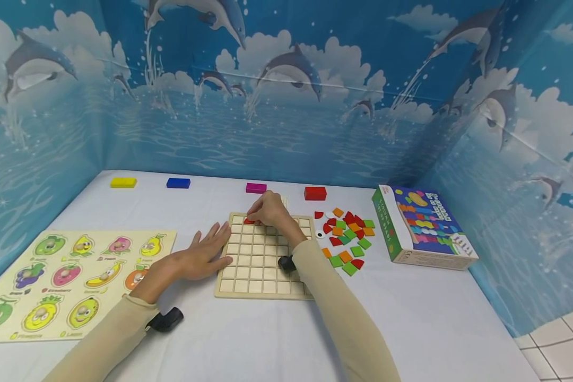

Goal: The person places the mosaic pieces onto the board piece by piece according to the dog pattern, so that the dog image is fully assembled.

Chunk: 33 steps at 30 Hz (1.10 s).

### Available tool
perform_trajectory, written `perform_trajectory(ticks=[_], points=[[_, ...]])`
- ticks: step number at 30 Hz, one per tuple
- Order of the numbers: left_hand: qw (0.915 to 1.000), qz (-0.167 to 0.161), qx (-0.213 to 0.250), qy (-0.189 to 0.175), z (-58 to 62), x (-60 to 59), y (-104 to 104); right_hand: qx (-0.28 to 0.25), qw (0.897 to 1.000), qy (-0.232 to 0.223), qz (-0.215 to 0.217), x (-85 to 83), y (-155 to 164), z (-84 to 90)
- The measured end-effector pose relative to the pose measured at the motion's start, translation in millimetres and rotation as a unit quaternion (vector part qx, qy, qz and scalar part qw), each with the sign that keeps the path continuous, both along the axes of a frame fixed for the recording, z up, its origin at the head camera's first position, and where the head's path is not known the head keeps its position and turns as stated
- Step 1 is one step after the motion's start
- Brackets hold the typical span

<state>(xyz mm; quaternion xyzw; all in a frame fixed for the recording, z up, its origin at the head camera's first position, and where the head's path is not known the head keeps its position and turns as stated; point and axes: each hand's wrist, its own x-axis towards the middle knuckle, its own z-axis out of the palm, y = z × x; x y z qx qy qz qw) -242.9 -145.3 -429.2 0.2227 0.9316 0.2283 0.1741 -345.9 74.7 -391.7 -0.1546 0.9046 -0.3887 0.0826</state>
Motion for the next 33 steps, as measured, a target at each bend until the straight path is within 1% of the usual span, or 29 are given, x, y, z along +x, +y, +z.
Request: perform_trajectory(ticks=[4,8,10,13,17,20,23,26,28,31,33], points=[[1.0000,-0.002,-0.001,-0.001,0.1,0.7,1,0.007,1.000,0.001,0.001,0.1,1,-1.4],[1.0000,0.003,-0.006,0.000,-2.3,-0.2,0,0.002,1.000,0.004,0.009,0.5,1,-1.7],[1.0000,0.006,-0.007,0.001,-3.7,-0.8,0,-0.007,1.000,0.011,0.015,1.4,2,-1.0],[1.0000,0.006,-0.004,0.004,-4.7,-0.8,-1,-0.036,0.999,0.029,0.023,2.4,7,0.2],[1.0000,0.000,0.006,0.005,-4.7,-0.1,2,-0.085,0.995,0.048,0.025,6.4,31,7.1],[0.9999,-0.007,0.010,0.007,-5.0,0.4,4,-0.095,0.994,0.058,0.017,9.0,59,13.8],[0.9999,-0.009,0.007,0.010,-5.7,1.1,4,-0.077,0.995,0.067,0.003,9.9,88,17.9],[0.9998,-0.007,0.006,0.017,-7.0,1.1,4,-0.048,0.996,0.070,-0.013,8.4,113,17.6],[0.9998,-0.004,0.005,0.019,-8.0,0.7,3,-0.026,0.997,0.069,-0.023,6.3,124,15.4],[0.9998,-0.002,0.004,0.021,-8.1,0.6,1,0.011,0.996,0.081,-0.032,2.8,136,11.7],[0.9998,-0.003,0.004,0.022,-7.5,1.2,1,0.025,0.995,0.085,-0.039,0.6,141,9.1]])
